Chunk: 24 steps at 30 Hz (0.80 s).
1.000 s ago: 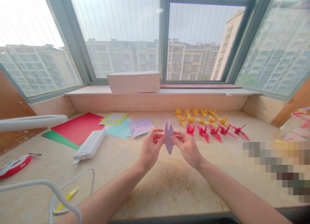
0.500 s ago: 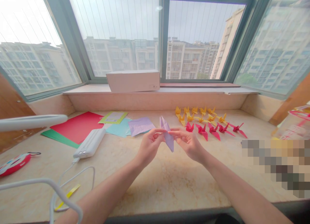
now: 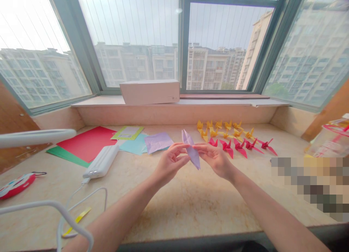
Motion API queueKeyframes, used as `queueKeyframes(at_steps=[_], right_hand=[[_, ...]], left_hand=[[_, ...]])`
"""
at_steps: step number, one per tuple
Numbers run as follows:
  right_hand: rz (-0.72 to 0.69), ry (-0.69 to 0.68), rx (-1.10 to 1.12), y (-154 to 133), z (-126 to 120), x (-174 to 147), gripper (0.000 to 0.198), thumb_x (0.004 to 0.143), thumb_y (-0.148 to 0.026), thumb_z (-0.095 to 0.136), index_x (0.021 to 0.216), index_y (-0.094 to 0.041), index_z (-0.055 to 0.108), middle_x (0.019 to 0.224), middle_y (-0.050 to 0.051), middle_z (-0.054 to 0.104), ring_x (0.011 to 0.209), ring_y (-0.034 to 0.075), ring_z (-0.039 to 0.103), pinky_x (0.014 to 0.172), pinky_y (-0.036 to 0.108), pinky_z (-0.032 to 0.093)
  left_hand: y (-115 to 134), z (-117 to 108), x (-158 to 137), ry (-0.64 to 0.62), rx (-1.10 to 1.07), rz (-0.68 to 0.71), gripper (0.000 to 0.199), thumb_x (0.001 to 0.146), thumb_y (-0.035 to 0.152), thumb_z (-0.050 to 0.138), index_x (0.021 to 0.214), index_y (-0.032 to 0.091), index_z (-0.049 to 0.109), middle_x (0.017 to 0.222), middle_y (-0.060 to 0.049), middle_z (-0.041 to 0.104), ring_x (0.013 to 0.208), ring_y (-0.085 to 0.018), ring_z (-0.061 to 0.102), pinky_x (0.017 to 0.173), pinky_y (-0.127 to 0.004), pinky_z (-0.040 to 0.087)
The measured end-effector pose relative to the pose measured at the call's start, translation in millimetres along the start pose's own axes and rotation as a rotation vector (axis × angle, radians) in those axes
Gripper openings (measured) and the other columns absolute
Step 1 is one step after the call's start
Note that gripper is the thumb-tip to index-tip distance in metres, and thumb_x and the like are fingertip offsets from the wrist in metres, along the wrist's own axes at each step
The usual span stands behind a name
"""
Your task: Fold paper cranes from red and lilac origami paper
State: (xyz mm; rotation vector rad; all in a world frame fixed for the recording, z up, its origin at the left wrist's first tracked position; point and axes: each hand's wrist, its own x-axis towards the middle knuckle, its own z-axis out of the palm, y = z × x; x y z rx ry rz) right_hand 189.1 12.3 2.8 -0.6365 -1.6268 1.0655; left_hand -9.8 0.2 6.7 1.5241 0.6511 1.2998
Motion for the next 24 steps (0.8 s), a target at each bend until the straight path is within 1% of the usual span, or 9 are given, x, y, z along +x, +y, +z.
queueKeyframes(at_steps=[4,7,10,12,14,18,22,24], right_hand=[[0.028,-0.015,0.086,1.5,0.6,0.1,0.023,0.080,-0.038,0.075,0.100,-0.025,0.076,0.114,0.007,0.069,0.109,0.023,0.067,0.096,0.040,0.054],[0.029,-0.009,0.045,2.4,-1.0,0.3,0.023,0.080,-0.041,0.075,0.095,-0.024,0.076,0.112,0.008,0.069,0.107,0.023,0.066,0.094,0.041,0.054],[0.003,0.014,-0.014,4.5,-2.4,-0.4,0.024,0.084,-0.045,0.070,0.092,-0.022,0.075,0.108,0.008,0.068,0.103,0.023,0.066,0.091,0.039,0.054],[-0.024,0.038,-0.055,6.0,-1.8,-1.4,0.026,0.085,-0.046,0.068,0.090,-0.021,0.074,0.105,0.009,0.068,0.099,0.023,0.066,0.088,0.039,0.053],[-0.048,0.055,-0.088,6.8,-0.3,-2.3,0.027,0.086,-0.047,0.067,0.089,-0.020,0.074,0.102,0.009,0.067,0.095,0.023,0.066,0.085,0.039,0.053],[-0.087,0.050,-0.101,6.7,3.0,-2.9,0.023,0.085,-0.044,0.069,0.088,-0.022,0.075,0.096,0.007,0.065,0.092,0.022,0.063,0.083,0.037,0.051],[-0.060,0.021,-0.068,7.6,5.4,-3.0,0.019,0.085,-0.041,0.071,0.085,-0.022,0.075,0.093,0.006,0.065,0.089,0.020,0.062,0.080,0.034,0.050],[-0.042,0.029,-0.063,8.7,6.5,-3.1,0.019,0.086,-0.040,0.070,0.083,-0.022,0.074,0.093,0.005,0.065,0.086,0.019,0.062,0.079,0.034,0.049]], left_hand=[[1.6,-1.5,-1.0,-0.048,-0.024,0.022,0.029,0.082,0.024,0.072,0.111,0.023,0.072,0.117,-0.008,0.054,0.098,-0.018,0.065,0.084,-0.028,0.054],[2.9,-0.7,-3.0,-0.090,-0.016,0.051,0.030,0.086,0.023,0.068,0.116,0.023,0.069,0.119,-0.009,0.052,0.104,-0.019,0.063,0.087,-0.028,0.054],[1.0,2.3,-4.3,-0.116,-0.027,0.045,0.032,0.085,0.023,0.069,0.117,0.023,0.068,0.120,-0.009,0.050,0.107,-0.021,0.062,0.088,-0.031,0.055],[-1.7,4.5,-4.3,-0.093,-0.015,0.038,0.030,0.083,0.025,0.072,0.113,0.022,0.069,0.118,-0.009,0.052,0.104,-0.020,0.062,0.086,-0.031,0.056],[-4.2,5.6,-3.8,-0.043,0.024,0.036,0.025,0.080,0.028,0.074,0.104,0.021,0.071,0.115,-0.008,0.054,0.100,-0.019,0.062,0.082,-0.029,0.056],[-5.4,4.5,-2.9,0.036,0.143,0.075,0.022,0.079,0.037,0.075,0.089,0.017,0.074,0.106,-0.008,0.058,0.094,-0.018,0.061,0.075,-0.027,0.054],[-3.8,4.0,-2.8,0.071,0.233,0.125,0.027,0.083,0.039,0.071,0.072,0.015,0.071,0.094,-0.008,0.063,0.089,-0.018,0.060,0.076,-0.027,0.051],[-4.3,5.7,-3.0,0.067,0.204,0.102,0.027,0.085,0.038,0.069,0.072,0.014,0.069,0.093,-0.009,0.065,0.087,-0.018,0.061,0.076,-0.028,0.051]])
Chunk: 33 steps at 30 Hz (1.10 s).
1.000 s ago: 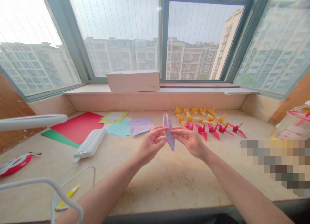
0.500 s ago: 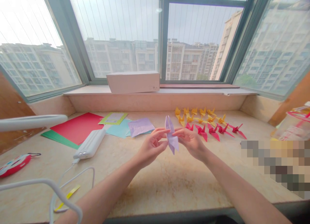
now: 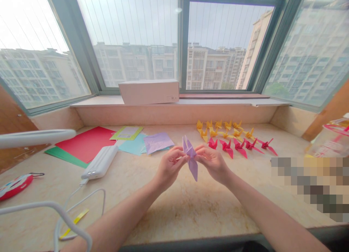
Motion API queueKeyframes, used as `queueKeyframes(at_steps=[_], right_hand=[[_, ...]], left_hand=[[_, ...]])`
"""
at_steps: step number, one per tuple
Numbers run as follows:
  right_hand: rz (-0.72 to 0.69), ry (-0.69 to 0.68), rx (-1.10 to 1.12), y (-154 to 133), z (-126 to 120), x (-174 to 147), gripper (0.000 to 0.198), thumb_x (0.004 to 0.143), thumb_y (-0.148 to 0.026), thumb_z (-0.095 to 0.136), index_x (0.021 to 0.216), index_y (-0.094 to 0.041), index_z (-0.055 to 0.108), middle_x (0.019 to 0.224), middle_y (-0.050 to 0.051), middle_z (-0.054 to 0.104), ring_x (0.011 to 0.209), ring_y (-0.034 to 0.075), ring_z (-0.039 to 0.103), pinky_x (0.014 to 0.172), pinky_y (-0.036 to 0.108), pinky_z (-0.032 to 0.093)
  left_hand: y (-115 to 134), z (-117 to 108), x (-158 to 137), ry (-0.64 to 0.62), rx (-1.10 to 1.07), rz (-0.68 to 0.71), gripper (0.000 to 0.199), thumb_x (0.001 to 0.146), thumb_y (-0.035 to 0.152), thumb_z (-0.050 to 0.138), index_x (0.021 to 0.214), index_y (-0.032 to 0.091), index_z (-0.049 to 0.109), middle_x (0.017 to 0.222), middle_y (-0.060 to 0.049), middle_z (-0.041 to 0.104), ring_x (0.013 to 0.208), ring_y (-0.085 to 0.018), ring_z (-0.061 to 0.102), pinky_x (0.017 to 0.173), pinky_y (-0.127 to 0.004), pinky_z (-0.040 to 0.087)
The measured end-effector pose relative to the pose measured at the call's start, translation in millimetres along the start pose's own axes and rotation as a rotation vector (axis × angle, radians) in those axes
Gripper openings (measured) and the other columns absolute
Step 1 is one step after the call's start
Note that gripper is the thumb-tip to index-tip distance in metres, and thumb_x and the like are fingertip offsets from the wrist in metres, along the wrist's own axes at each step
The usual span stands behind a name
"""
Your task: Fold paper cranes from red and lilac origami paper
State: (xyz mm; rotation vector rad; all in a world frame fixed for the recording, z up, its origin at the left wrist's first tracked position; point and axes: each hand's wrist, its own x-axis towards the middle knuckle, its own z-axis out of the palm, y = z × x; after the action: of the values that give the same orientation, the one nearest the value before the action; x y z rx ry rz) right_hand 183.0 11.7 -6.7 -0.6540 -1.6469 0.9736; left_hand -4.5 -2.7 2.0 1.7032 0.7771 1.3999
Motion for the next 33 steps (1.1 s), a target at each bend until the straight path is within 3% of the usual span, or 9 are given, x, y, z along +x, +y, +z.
queueKeyframes(at_steps=[4,8,11,15,20,23,28,31,33], right_hand=[[0.019,0.038,-0.019,1.7,3.2,-0.3,0.019,0.085,-0.039,0.071,0.079,-0.020,0.070,0.090,0.004,0.065,0.083,0.018,0.061,0.077,0.032,0.048],[0.050,0.093,0.021,3.4,8.3,-0.7,0.020,0.083,-0.039,0.073,0.083,-0.021,0.066,0.086,0.003,0.065,0.081,0.018,0.062,0.075,0.030,0.048],[0.096,0.177,0.117,4.4,11.3,-0.5,0.027,0.078,-0.037,0.078,0.092,-0.023,0.060,0.080,-0.001,0.065,0.076,0.016,0.063,0.072,0.029,0.049],[0.182,0.134,0.165,4.7,13.2,0.9,0.037,0.078,-0.039,0.078,0.107,-0.022,0.063,0.083,0.002,0.070,0.079,0.018,0.066,0.075,0.031,0.051],[0.202,0.177,0.107,5.3,14.7,1.9,0.028,0.076,-0.044,0.077,0.087,-0.018,0.070,0.080,0.005,0.073,0.074,0.018,0.066,0.071,0.031,0.051],[0.161,0.211,-0.022,5.2,12.8,0.1,0.026,0.078,-0.044,0.075,0.082,-0.019,0.070,0.074,0.003,0.071,0.070,0.018,0.063,0.067,0.030,0.050],[0.034,0.104,-0.247,4.7,16.1,-3.2,0.021,0.087,-0.037,0.066,0.099,-0.020,0.070,0.092,0.006,0.073,0.079,0.019,0.064,0.073,0.032,0.051],[-0.086,0.062,-0.384,-0.5,21.1,-2.5,0.016,0.091,-0.033,0.061,0.098,-0.021,0.070,0.089,0.005,0.073,0.076,0.018,0.065,0.070,0.031,0.052],[-0.205,0.124,-0.473,-14.7,13.0,-1.6,0.013,0.091,-0.029,0.061,0.093,-0.020,0.070,0.083,0.004,0.072,0.073,0.018,0.065,0.068,0.031,0.052]], left_hand=[[-1.9,5.4,-1.6,0.001,-0.157,-0.094,0.021,0.085,0.036,0.069,0.086,0.015,0.065,0.086,-0.005,0.069,0.080,-0.017,0.065,0.074,-0.029,0.054],[-1.3,8.3,-2.3,0.072,-0.164,-0.104,0.023,0.083,0.035,0.071,0.085,0.017,0.057,0.082,-0.003,0.072,0.075,-0.016,0.068,0.071,-0.027,0.054],[1.6,9.2,-2.0,0.078,-0.213,-0.125,0.026,0.083,0.035,0.071,0.092,0.019,0.052,0.084,-0.003,0.075,0.074,-0.017,0.070,0.072,-0.029,0.055],[5.0,9.3,-1.3,0.091,-0.247,-0.178,0.040,0.081,0.032,0.073,0.111,0.021,0.049,0.087,-0.005,0.077,0.075,-0.020,0.073,0.073,-0.031,0.056],[5.2,7.2,-1.7,0.057,-0.165,-0.180,0.026,0.082,0.033,0.072,0.100,0.016,0.064,0.094,-0.009,0.076,0.085,-0.022,0.072,0.078,-0.032,0.056],[1.6,4.9,-2.2,0.016,-0.092,-0.146,0.020,0.082,0.032,0.071,0.093,0.015,0.070,0.093,-0.007,0.076,0.086,-0.021,0.071,0.077,-0.029,0.054],[-7.5,-1.3,-0.5,0.047,-0.036,-0.123,0.021,0.083,0.035,0.071,0.087,0.015,0.072,0.082,-0.006,0.075,0.074,-0.018,0.068,0.070,-0.027,0.052],[-8.2,-5.8,1.9,0.055,0.025,-0.102,0.024,0.080,0.038,0.073,0.083,0.014,0.072,0.080,-0.006,0.074,0.073,-0.018,0.067,0.069,-0.027,0.052],[-6.4,-9.6,4.1,0.058,0.064,-0.094,0.028,0.080,0.041,0.073,0.086,0.014,0.073,0.083,-0.007,0.075,0.074,-0.018,0.068,0.070,-0.027,0.052]])
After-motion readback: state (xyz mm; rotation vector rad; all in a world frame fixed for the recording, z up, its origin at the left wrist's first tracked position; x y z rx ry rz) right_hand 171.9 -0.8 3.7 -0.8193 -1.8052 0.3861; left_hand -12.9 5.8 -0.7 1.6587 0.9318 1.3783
